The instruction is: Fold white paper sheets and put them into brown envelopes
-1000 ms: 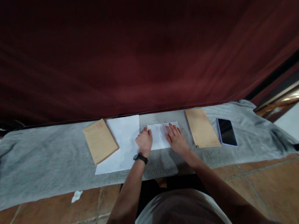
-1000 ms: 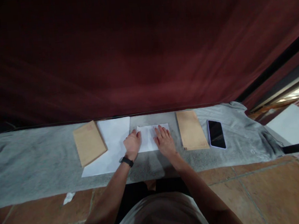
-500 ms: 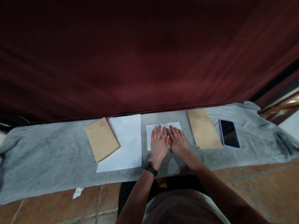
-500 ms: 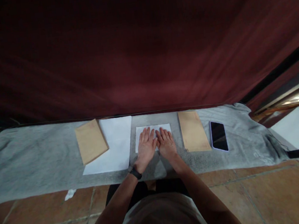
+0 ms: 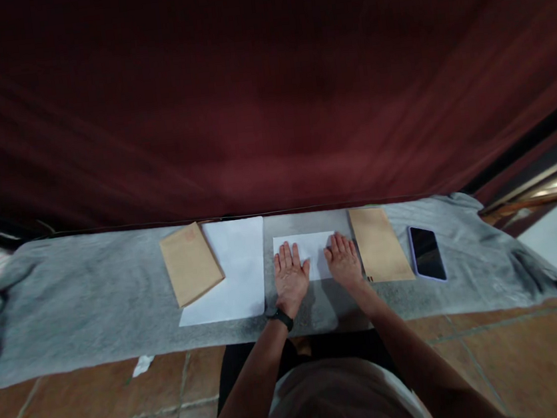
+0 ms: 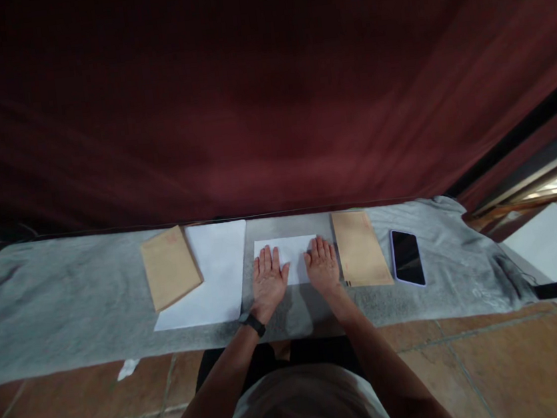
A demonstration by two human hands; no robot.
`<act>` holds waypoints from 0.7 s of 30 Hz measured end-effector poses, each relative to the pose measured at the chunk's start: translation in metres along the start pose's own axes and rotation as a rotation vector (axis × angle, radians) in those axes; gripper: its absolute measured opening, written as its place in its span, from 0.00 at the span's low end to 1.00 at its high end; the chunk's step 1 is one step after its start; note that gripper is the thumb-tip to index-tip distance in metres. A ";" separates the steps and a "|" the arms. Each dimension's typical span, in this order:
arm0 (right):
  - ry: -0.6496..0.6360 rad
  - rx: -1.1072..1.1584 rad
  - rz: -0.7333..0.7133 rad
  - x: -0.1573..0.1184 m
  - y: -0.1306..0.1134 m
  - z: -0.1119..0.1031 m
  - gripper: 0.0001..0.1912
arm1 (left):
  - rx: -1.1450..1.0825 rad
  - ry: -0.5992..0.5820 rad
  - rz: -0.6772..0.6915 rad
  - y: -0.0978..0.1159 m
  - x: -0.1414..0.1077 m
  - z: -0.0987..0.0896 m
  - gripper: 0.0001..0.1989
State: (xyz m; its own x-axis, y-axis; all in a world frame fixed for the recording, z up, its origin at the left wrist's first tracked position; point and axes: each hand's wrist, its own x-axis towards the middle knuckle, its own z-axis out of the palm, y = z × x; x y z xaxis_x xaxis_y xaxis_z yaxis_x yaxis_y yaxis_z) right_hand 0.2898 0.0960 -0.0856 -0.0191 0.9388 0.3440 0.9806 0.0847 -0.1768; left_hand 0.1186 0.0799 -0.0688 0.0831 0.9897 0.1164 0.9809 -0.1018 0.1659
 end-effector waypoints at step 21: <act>-0.005 -0.014 -0.115 0.017 -0.003 0.013 0.29 | -0.031 0.028 -0.010 -0.003 -0.001 0.001 0.30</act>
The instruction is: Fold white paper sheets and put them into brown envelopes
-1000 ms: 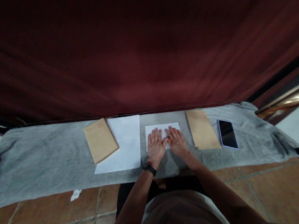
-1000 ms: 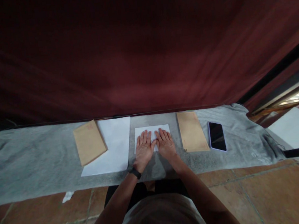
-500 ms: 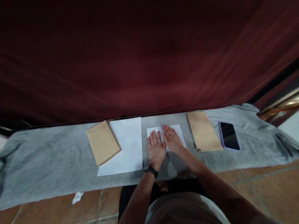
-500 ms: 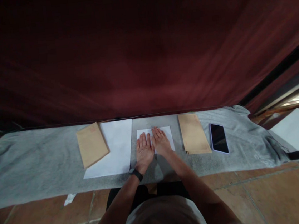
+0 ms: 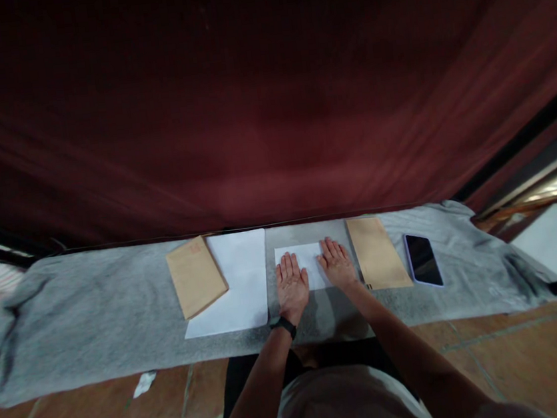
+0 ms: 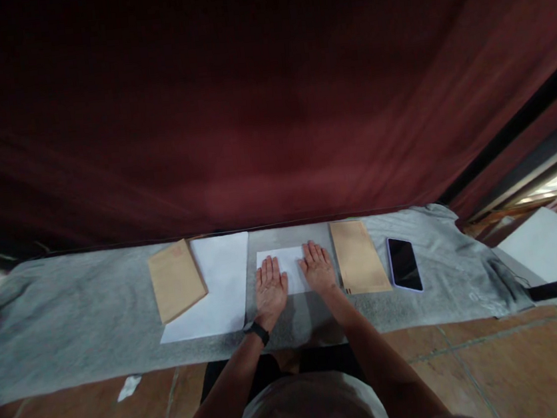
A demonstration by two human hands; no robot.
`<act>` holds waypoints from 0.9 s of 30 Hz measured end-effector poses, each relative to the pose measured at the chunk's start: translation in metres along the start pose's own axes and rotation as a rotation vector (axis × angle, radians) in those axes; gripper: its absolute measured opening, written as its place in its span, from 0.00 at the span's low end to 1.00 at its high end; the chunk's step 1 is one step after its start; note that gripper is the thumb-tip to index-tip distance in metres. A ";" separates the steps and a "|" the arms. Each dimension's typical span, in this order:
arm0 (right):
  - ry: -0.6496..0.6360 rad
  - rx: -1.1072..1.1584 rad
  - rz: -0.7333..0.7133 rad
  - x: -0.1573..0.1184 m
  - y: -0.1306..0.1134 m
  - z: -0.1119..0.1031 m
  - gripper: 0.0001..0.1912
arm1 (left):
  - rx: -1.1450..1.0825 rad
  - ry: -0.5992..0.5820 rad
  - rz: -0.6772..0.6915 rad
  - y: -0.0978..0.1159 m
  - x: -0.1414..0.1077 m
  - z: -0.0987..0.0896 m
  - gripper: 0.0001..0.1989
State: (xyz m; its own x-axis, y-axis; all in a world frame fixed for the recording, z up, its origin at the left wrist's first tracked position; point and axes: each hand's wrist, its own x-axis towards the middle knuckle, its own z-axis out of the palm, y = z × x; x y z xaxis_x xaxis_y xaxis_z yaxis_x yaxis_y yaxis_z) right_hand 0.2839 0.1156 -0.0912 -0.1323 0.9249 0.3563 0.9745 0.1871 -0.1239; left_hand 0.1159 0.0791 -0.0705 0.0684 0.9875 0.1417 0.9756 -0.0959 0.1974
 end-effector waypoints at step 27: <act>0.041 -0.020 0.001 -0.002 0.004 0.002 0.29 | 0.009 0.076 -0.187 -0.005 0.004 0.000 0.32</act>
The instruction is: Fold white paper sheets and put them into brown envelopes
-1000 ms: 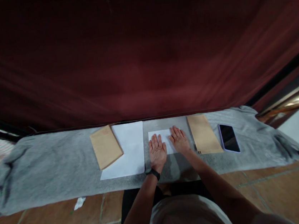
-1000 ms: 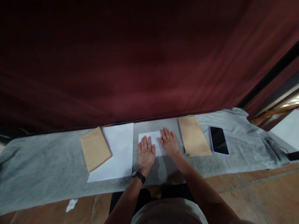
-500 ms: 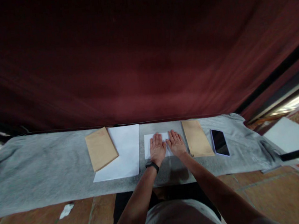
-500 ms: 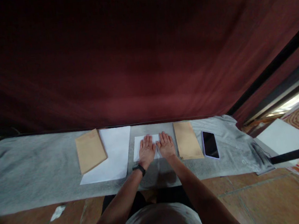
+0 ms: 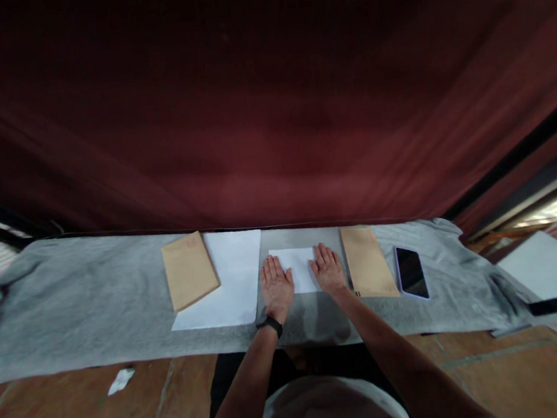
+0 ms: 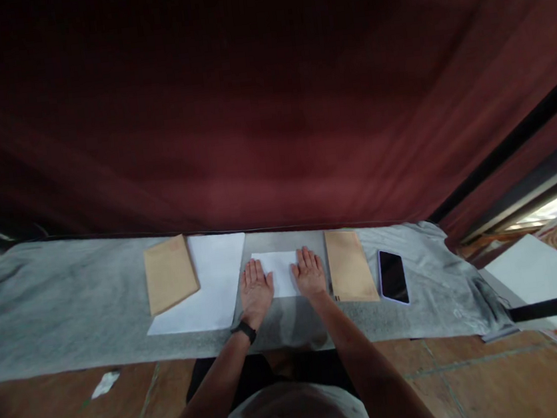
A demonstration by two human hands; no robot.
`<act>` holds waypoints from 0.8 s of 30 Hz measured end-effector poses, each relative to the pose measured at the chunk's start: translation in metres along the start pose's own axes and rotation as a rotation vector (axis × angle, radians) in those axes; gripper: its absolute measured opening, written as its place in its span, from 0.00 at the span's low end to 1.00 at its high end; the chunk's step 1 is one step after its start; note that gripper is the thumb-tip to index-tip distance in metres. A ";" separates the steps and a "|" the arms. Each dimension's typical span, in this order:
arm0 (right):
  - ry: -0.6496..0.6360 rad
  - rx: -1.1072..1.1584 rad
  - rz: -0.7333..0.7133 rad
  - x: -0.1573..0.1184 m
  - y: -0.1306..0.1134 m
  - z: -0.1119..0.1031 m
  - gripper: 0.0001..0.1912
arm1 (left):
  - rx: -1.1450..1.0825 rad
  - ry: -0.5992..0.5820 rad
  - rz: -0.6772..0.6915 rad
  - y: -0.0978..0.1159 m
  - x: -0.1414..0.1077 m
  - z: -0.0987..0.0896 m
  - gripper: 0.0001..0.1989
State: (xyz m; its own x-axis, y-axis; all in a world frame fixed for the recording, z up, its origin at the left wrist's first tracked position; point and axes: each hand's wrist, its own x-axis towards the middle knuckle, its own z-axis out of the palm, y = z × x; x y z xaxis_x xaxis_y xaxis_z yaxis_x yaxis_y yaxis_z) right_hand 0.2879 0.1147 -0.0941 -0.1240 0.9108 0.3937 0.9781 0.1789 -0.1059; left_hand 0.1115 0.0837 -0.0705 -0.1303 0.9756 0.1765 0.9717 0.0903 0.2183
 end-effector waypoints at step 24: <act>-0.096 0.028 -0.013 -0.030 0.000 -0.013 0.28 | 0.025 0.063 0.067 -0.006 -0.006 -0.005 0.31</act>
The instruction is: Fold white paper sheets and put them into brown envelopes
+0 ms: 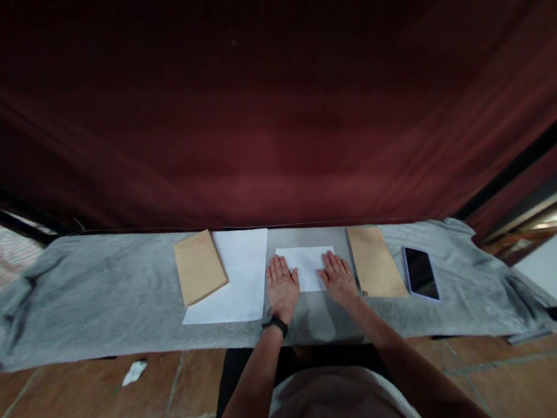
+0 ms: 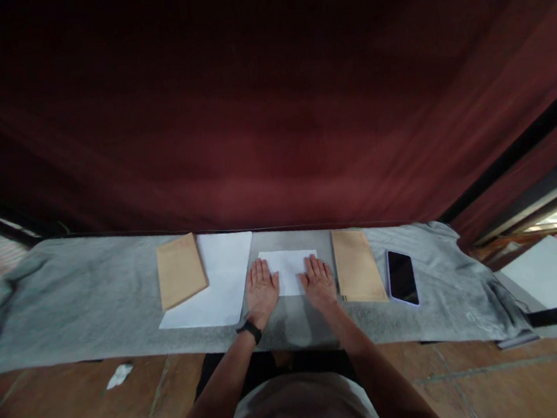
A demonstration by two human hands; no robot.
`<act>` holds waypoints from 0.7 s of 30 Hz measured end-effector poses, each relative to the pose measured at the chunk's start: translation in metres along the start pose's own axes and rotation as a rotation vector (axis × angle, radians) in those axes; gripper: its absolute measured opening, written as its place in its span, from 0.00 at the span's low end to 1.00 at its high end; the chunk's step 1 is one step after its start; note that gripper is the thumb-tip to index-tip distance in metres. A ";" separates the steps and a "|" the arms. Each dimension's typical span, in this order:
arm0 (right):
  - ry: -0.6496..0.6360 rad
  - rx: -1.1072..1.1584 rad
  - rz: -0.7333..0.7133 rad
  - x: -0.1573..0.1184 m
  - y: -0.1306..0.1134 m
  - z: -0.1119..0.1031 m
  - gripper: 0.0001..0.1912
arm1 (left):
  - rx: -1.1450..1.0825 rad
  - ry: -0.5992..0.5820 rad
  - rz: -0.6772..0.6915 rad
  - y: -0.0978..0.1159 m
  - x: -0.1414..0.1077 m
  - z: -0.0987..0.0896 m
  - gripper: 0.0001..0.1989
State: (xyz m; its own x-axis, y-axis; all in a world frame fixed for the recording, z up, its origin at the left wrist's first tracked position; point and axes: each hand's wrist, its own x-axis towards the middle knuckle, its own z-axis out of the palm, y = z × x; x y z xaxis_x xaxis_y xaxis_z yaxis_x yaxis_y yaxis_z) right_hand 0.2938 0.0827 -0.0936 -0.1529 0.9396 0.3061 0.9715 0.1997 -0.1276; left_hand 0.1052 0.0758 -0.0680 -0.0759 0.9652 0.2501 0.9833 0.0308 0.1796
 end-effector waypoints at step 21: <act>-0.481 0.392 0.104 0.113 0.034 -0.049 0.06 | -0.167 -0.031 0.176 -0.016 -0.046 -0.011 0.24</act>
State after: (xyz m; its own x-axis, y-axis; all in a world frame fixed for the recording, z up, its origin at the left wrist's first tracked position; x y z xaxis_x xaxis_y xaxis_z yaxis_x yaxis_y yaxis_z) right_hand 0.3181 0.1817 -0.0169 -0.2142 0.9613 -0.1732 0.8610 0.1021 -0.4982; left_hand 0.0914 0.0279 -0.0724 0.1015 0.9595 0.2629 0.9397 -0.1792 0.2914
